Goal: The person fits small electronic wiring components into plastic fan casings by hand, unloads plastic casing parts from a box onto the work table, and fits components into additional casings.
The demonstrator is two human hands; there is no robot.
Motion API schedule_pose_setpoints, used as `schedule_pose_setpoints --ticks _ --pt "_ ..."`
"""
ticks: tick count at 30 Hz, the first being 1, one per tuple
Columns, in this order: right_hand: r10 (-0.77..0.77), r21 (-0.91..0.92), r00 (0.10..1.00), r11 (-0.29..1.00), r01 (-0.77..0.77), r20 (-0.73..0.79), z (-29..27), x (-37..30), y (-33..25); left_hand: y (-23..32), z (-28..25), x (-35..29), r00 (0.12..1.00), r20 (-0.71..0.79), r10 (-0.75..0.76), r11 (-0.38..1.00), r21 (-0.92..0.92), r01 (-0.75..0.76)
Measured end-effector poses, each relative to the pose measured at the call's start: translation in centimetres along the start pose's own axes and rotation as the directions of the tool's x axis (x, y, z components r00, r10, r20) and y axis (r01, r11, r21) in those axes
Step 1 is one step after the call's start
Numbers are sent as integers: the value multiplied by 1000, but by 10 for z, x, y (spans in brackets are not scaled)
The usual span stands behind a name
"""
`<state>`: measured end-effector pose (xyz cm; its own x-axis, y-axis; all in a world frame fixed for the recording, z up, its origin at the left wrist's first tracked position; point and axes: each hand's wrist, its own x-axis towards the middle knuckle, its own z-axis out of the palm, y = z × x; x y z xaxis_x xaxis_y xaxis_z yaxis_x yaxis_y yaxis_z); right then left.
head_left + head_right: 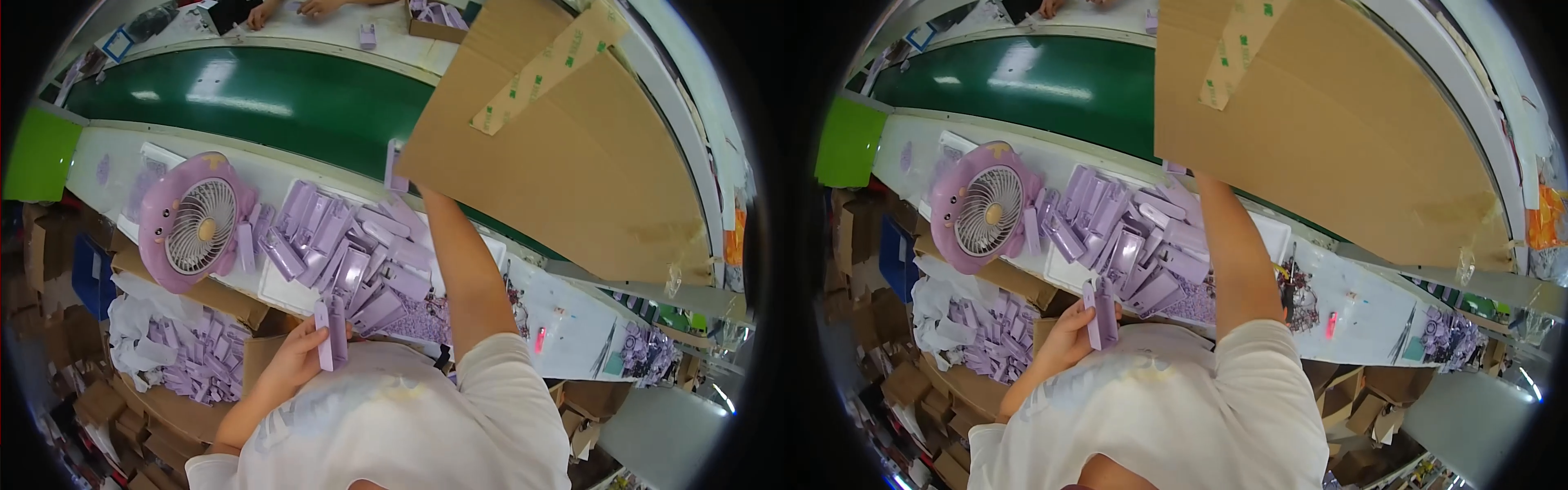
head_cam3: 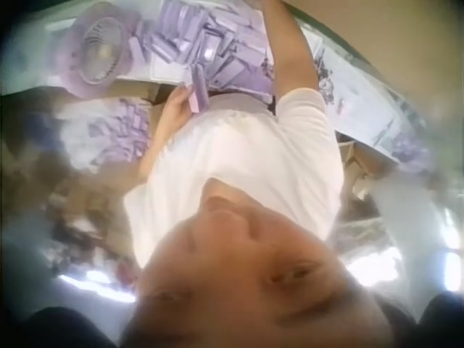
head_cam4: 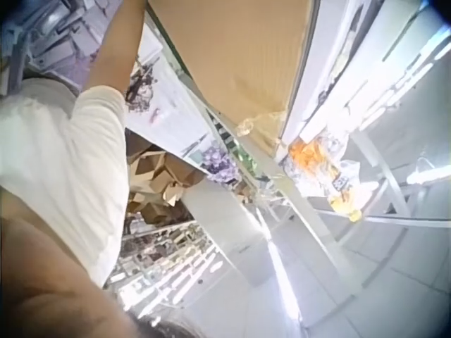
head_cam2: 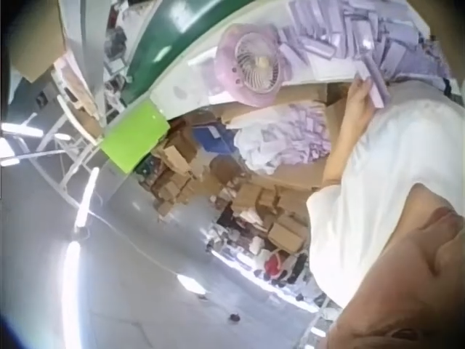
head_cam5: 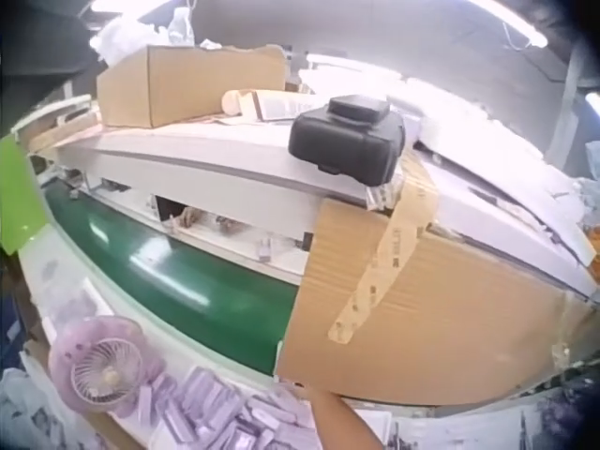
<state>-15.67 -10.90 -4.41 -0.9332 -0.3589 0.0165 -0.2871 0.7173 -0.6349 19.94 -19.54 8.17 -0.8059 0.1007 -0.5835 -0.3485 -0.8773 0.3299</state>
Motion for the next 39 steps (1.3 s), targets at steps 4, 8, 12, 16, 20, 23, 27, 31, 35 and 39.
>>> schedule_pose_setpoints --ticks 4,8,12,16,20,23,27,31,35,39 --pt "-65 86 995 994 72 -76 -51 -43 48 2 8 19 999 36 -20 1000 22 19" --pt "-45 87 998 995 49 -45 -90 -109 80 -8 12 43 995 102 7 1000 11 -8" --pt "262 161 938 940 -301 228 -90 -159 69 -33 27 65 997 41 -73 997 35 71" --pt "191 322 967 916 -237 168 -108 -182 82 -53 43 79 990 -42 -136 984 111 139" --pt "137 2 959 990 -142 246 -132 -223 85 -72 48 82 985 -119 -122 982 130 137" --pt "83 -7 971 996 -83 225 -117 -244 101 -85 52 83 973 -157 -169 974 126 189" --pt "-156 -29 929 984 176 334 -112 -237 95 -96 55 84 950 -205 -235 961 95 258" --pt "-214 -143 844 936 320 492 -112 -219 93 -103 54 92 942 -228 -245 950 136 280" --pt "-275 -29 854 947 319 442 -113 -220 104 -112 53 101 946 -209 -247 956 109 273" --pt "-18 385 990 922 -37 137 -125 -233 85 -111 54 105 952 -167 -258 960 65 272"
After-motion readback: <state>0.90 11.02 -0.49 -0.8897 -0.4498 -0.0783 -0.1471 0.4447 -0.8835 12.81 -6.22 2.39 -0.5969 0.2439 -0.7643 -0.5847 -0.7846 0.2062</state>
